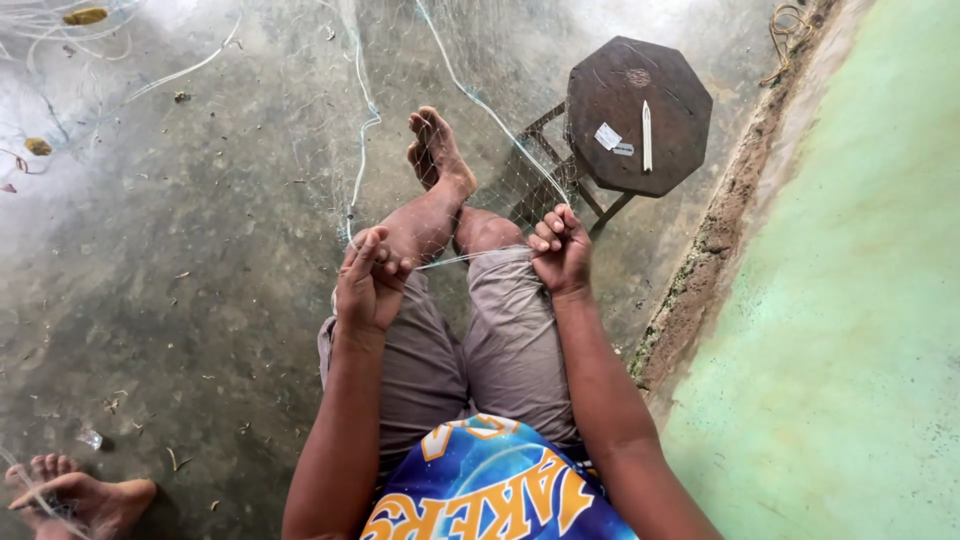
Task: Repairing a fishing net by tying knots with a shuttle tool
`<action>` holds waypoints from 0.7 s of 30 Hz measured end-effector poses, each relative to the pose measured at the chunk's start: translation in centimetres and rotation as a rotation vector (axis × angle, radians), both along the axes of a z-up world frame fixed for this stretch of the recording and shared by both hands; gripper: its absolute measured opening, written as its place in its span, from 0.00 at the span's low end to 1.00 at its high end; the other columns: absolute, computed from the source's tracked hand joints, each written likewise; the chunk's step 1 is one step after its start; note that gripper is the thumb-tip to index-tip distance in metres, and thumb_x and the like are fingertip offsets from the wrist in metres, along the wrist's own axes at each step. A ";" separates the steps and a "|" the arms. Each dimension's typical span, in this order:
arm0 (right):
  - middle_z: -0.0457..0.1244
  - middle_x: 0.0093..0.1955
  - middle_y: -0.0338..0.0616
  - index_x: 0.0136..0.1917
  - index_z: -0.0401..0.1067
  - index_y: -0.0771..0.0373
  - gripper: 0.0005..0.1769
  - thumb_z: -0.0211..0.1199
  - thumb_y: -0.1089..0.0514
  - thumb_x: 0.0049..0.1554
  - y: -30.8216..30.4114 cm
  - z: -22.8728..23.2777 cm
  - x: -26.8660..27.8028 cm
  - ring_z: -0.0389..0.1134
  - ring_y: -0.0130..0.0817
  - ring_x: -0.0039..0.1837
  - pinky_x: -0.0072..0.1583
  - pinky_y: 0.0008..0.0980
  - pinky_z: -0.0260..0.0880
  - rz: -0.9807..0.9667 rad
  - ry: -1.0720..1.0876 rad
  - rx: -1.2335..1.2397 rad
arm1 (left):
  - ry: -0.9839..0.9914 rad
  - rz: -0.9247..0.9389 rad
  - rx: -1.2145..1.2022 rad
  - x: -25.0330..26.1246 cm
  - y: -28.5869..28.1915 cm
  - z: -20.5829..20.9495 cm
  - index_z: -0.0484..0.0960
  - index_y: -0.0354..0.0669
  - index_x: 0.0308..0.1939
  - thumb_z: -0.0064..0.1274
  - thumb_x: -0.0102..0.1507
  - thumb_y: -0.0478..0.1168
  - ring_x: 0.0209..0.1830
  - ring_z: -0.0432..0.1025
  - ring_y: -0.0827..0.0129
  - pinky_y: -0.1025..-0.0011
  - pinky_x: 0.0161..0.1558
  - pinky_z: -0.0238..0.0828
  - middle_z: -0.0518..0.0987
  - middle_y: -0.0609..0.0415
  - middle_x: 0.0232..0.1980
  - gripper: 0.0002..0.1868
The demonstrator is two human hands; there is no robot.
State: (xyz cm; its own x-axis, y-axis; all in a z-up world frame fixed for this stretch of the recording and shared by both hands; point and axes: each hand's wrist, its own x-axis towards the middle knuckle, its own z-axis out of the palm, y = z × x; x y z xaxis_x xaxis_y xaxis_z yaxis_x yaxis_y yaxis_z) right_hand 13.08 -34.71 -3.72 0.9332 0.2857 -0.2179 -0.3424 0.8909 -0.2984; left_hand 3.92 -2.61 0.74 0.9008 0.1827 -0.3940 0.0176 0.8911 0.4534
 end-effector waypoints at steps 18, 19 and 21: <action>0.63 0.43 0.27 0.54 0.75 0.50 0.08 0.58 0.49 0.69 -1.3 0.6 -0.4 0.61 0.21 0.41 0.54 0.32 0.76 -0.105 0.167 -0.052 | 0.150 0.093 -0.033 -0.3 -0.3 0.7 0.86 0.39 0.52 0.51 0.74 0.40 0.45 0.85 0.49 0.44 0.54 0.86 0.88 0.42 0.44 0.11; 0.63 0.43 0.27 0.54 0.75 0.50 0.08 0.58 0.49 0.69 -1.6 0.5 -0.5 0.61 0.21 0.41 0.54 0.32 0.76 -0.103 0.170 -0.053 | 0.153 0.095 -0.034 -0.5 -0.3 0.7 0.86 0.39 0.52 0.51 0.74 0.40 0.45 0.85 0.49 0.44 0.54 0.86 0.88 0.42 0.44 0.11; 0.63 0.44 0.27 0.55 0.75 0.50 0.09 0.56 0.49 0.70 -1.9 0.4 -0.4 0.62 0.21 0.43 0.57 0.34 0.78 -0.080 0.156 -0.038 | 0.215 0.081 0.107 -0.7 -0.2 0.7 0.86 0.43 0.48 0.56 0.72 0.37 0.42 0.86 0.50 0.48 0.48 0.87 0.88 0.42 0.43 0.05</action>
State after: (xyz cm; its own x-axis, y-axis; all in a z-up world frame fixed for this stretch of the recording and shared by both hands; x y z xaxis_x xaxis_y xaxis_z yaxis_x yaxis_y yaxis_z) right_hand 12.68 -36.60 -3.33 0.9066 0.2009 -0.3711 -0.3159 0.9062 -0.2811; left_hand 3.20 -2.82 1.48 0.7792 0.3020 -0.5493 0.0542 0.8405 0.5390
